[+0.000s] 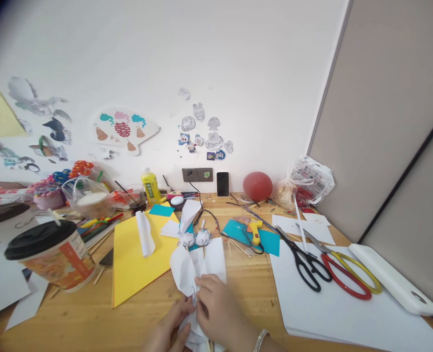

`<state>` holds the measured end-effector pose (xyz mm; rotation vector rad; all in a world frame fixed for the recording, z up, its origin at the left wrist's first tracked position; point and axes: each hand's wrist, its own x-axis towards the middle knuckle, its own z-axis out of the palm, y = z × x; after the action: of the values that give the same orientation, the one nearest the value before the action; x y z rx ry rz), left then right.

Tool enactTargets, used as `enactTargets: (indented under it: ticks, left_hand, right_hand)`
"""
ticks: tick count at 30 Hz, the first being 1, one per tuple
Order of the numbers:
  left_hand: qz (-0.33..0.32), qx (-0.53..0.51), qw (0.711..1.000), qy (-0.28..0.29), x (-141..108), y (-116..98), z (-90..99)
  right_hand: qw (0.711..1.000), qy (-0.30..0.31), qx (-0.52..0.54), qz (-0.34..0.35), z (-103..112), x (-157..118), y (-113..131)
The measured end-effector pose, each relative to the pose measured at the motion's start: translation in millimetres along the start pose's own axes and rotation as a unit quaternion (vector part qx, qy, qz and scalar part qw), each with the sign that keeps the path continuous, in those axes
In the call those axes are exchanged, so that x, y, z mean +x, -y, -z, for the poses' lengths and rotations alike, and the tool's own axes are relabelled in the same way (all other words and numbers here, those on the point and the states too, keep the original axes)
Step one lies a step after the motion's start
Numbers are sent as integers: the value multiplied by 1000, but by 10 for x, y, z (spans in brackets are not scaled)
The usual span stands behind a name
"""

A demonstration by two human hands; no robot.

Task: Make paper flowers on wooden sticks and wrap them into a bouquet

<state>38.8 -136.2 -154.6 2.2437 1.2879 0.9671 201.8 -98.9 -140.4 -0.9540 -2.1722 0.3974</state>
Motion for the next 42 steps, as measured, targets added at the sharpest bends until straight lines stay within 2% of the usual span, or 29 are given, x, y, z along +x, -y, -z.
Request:
enactTargets:
  ticks: [6,9,11,16,20,22,24,27,29,34,37,40,42]
  left_hand:
    - [-51,83,995,-25,-33,17,16]
    - [-138,159,974,-82,-41,77,54]
    - [-188,205,955,-98,-43,137,64]
    - [-238,218,945,-52,1,215,128]
    - [-274,275,921,33,106,141,258]
    - [-287,284,913,48,160,105,282]
    - [-298,266,916,42,196,96,266]
    - [-282,249,926,29,206,118,215]
    - [-275,263,924,28,198,142,176]
    - [-286,279,917,-4,196,265,-19]
    - [-284,279,917,-22,200,323,-127]
    - [-303,293,906,-36,209,262,-96]
    - [-306,310,900,-27,219,163,-8]
  right_hand:
    - [1000,-8,11,7,20,14,7]
    - [1000,-10,24,-4,51,33,31]
    - [999,0,35,-6,66,43,34]
    - [998,21,65,6,100,61,-17]
    - [996,48,77,13,147,48,-59]
    - [997,48,59,8,181,19,-83]
    - [999,7,30,-36,221,-23,-126]
    - [985,-88,-12,-150,274,-85,-240]
    - [971,-102,-22,-215,292,-111,-328]
    - [948,-48,76,-305,287,-89,-437]
    - [909,-17,170,-381,311,-43,-428]
    - [865,64,225,-444,346,-6,-419]
    - [860,88,219,-453,358,8,-415]
